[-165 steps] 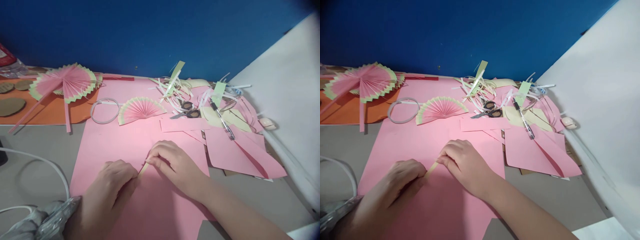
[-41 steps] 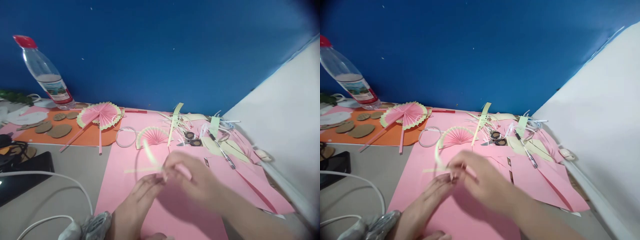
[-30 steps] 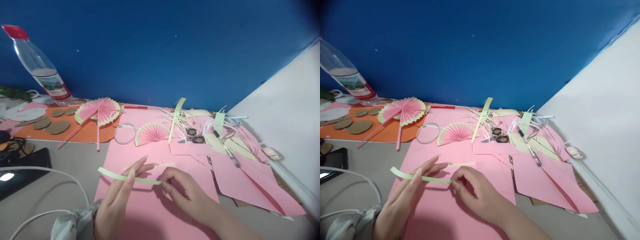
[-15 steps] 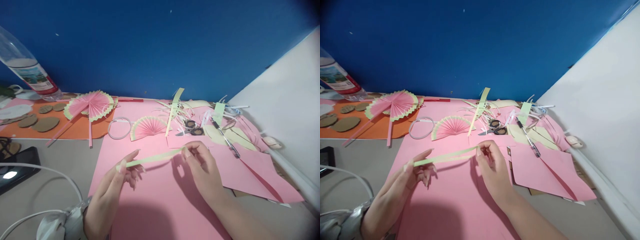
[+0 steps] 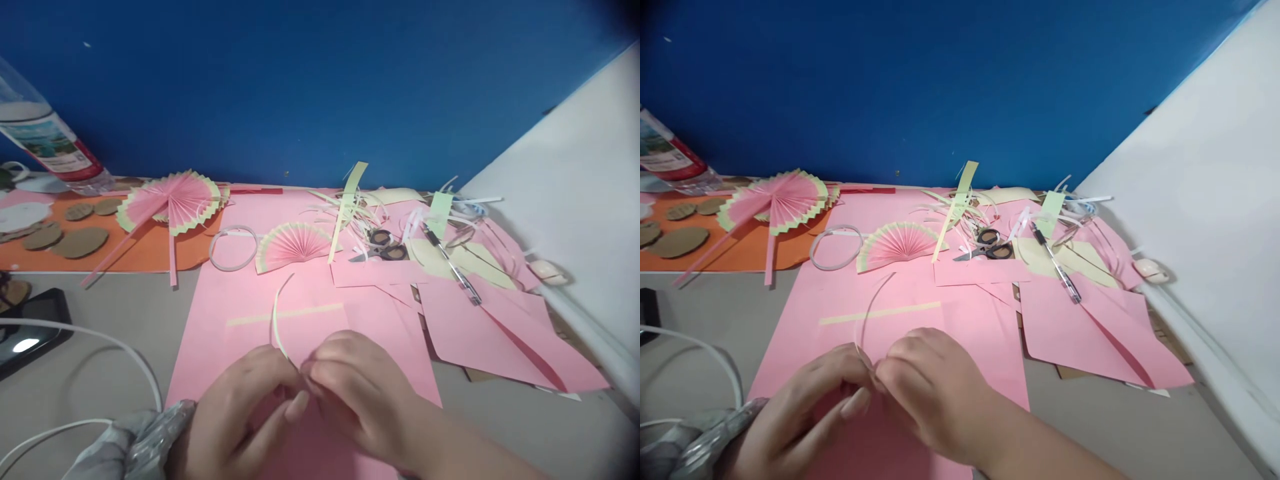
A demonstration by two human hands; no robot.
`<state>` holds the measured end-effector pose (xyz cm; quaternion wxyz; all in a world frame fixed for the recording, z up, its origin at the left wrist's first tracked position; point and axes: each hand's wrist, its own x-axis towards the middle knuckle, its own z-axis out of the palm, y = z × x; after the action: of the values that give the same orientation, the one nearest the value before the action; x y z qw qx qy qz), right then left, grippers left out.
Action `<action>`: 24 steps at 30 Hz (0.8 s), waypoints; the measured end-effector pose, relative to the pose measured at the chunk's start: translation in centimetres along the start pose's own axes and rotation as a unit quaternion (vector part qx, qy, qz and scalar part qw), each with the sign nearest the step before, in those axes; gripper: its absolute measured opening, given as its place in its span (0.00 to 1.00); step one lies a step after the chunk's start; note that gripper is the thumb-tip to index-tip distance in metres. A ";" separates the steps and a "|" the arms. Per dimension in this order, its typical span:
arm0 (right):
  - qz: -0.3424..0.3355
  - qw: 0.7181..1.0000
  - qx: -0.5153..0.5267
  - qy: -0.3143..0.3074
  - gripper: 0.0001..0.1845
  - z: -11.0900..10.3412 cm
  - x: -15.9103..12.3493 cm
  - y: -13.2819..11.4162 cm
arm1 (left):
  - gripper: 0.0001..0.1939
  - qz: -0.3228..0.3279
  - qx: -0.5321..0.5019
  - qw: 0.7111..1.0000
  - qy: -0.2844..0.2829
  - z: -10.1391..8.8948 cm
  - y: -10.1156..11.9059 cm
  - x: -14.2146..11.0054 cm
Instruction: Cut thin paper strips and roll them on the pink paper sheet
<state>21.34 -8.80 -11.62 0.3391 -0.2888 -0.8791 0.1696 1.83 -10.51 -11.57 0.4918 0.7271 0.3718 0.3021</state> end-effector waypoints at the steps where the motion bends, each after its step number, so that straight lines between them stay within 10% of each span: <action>1: -0.010 1.000 0.007 -0.011 0.08 0.2 0.0 -0.1 | 0.06 0.003 -0.003 1.000 0.000 0.0 0.0 -0.1; 10: 0.058 0.972 0.210 -0.093 0.07 0.2 0.6 -0.2 | 0.06 -0.015 -0.014 1.000 -0.008 0.1 0.3 -0.4; 24: 0.142 0.953 0.233 -0.131 0.05 -0.5 0.7 0.1 | 0.06 -0.007 0.024 1.000 -0.004 0.3 0.2 0.0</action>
<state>21.26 -8.21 -10.96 0.2510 -0.2987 -0.8019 0.4524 2.06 -10.72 -11.51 0.4777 0.7374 0.3819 0.2867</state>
